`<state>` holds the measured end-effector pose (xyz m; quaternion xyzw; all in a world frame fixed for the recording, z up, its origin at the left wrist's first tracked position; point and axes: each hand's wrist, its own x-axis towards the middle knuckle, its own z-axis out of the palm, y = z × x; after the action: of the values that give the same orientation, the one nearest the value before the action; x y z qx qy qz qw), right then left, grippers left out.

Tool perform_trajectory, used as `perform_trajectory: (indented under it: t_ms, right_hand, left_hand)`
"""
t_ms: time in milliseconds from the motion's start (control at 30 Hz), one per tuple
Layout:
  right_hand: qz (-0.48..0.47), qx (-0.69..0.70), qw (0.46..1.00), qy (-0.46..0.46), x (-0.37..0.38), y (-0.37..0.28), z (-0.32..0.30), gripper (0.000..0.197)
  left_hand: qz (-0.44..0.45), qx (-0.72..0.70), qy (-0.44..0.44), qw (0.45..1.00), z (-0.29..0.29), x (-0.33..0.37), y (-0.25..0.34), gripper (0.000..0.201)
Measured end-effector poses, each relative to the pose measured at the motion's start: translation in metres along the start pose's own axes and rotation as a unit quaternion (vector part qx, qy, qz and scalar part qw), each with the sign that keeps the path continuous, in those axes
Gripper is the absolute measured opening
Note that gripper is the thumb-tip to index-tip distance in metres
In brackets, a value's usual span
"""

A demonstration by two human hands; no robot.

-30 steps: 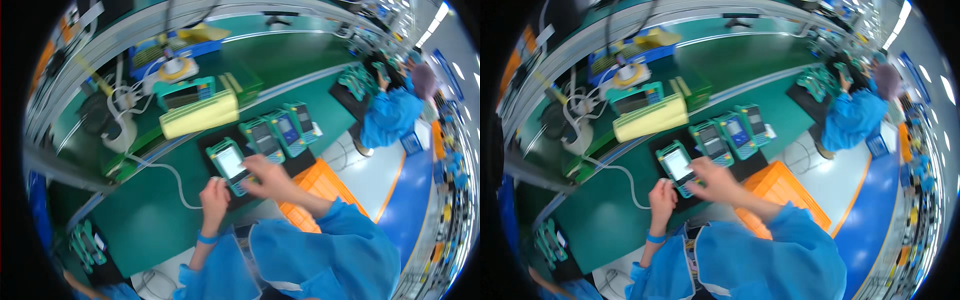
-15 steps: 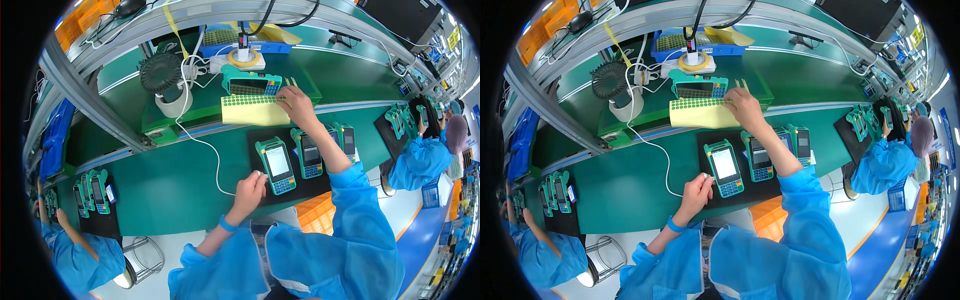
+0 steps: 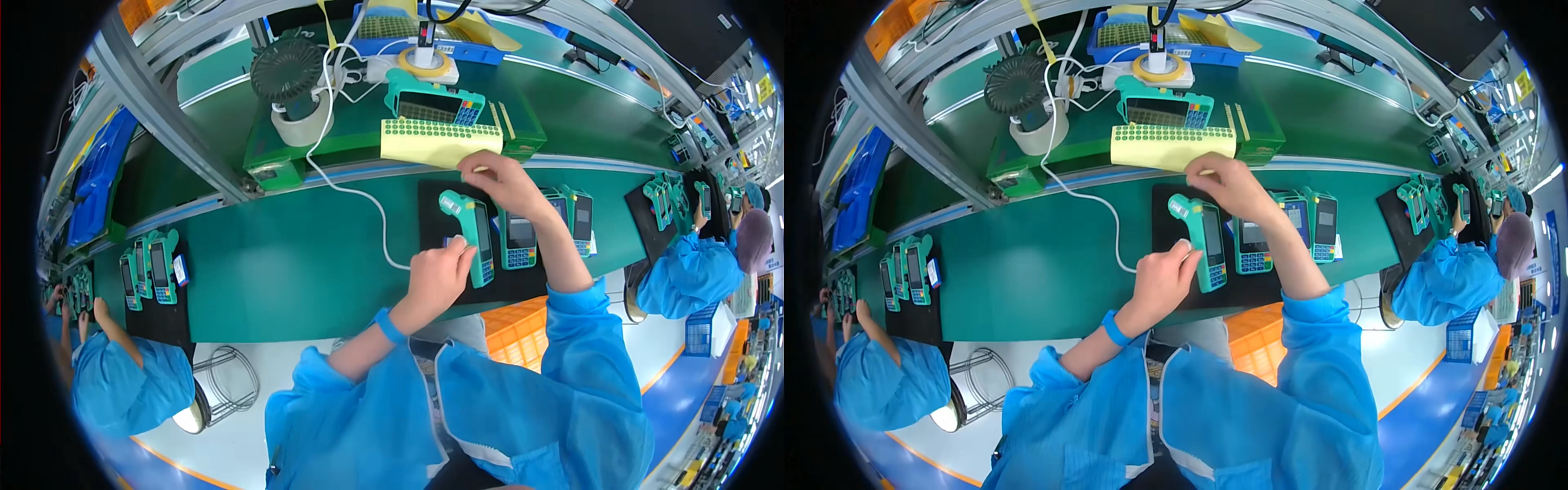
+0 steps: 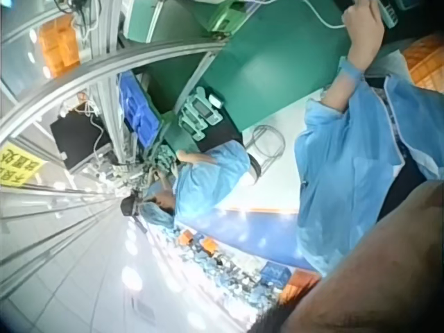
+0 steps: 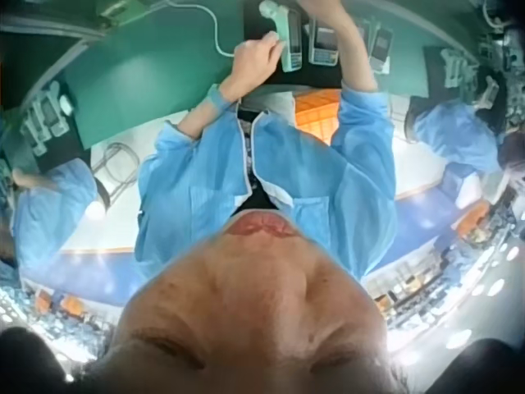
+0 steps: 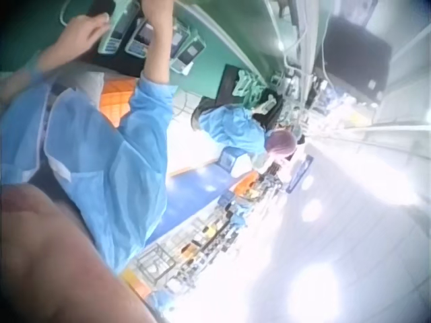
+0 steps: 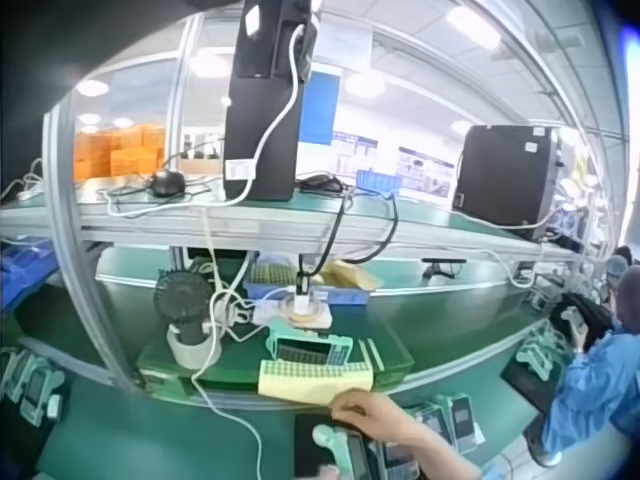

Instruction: Testing and configuring handheld barcode scanners on an assembly line.

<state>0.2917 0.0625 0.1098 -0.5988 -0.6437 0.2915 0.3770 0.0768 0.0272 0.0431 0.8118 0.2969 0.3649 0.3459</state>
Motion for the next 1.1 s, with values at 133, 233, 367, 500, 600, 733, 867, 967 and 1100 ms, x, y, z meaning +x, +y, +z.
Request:
perform_trajectory:
  t_ms: [133, 233, 367, 500, 600, 733, 867, 967, 1100]
  right_hand:
    - [-0.058, -0.107, 0.992, -0.03, -0.026, -0.015, 0.014, 0.008]
    - [-0.095, -0.203, 0.974, 0.01, -0.042, -0.014, 0.014, 0.004]
    - [-0.106, -0.29, 0.95, 0.044, -0.05, -0.006, 0.005, 0.006]
    - [-0.09, -0.306, 0.946, 0.061, -0.057, -0.008, -0.019, 0.025]
    - [-0.105, -0.225, 0.945, 0.212, -0.071, -0.009, -0.041, 0.045]
    - [-0.169, -0.17, 0.938, 0.25, -0.116, 0.002, -0.067, 0.053]
    - [-0.083, -0.332, 0.926, 0.161, -0.157, 0.02, -0.052, 0.052]
    - [-0.068, -0.347, 0.915, 0.193, -0.165, 0.042, -0.079, 0.051]
    - [-0.022, -0.329, 0.923, 0.2, -0.189, 0.016, -0.132, 0.061]
  left_hand:
    - [0.011, 0.082, -0.025, 0.996, 0.011, -0.002, 0.013, 0.024]
    - [0.019, 0.105, -0.029, 0.994, 0.023, -0.002, 0.031, 0.023]
    - [0.02, 0.115, -0.032, 0.993, 0.036, 0.008, 0.052, 0.021]
    - [0.024, 0.104, -0.033, 0.994, 0.047, 0.022, 0.068, 0.021]
    - [0.01, 0.073, -0.042, 0.996, 0.055, 0.03, 0.073, 0.021]
    - [-0.123, -0.103, -0.157, 0.974, 0.071, 0.047, 0.063, 0.02]
    - [-0.128, -0.165, -0.102, 0.973, 0.105, 0.058, 0.067, 0.017]
    - [-0.195, -0.263, -0.08, 0.942, 0.126, 0.068, 0.073, 0.018]
    - [-0.167, -0.261, 0.196, 0.93, 0.08, 0.074, 0.088, 0.017]
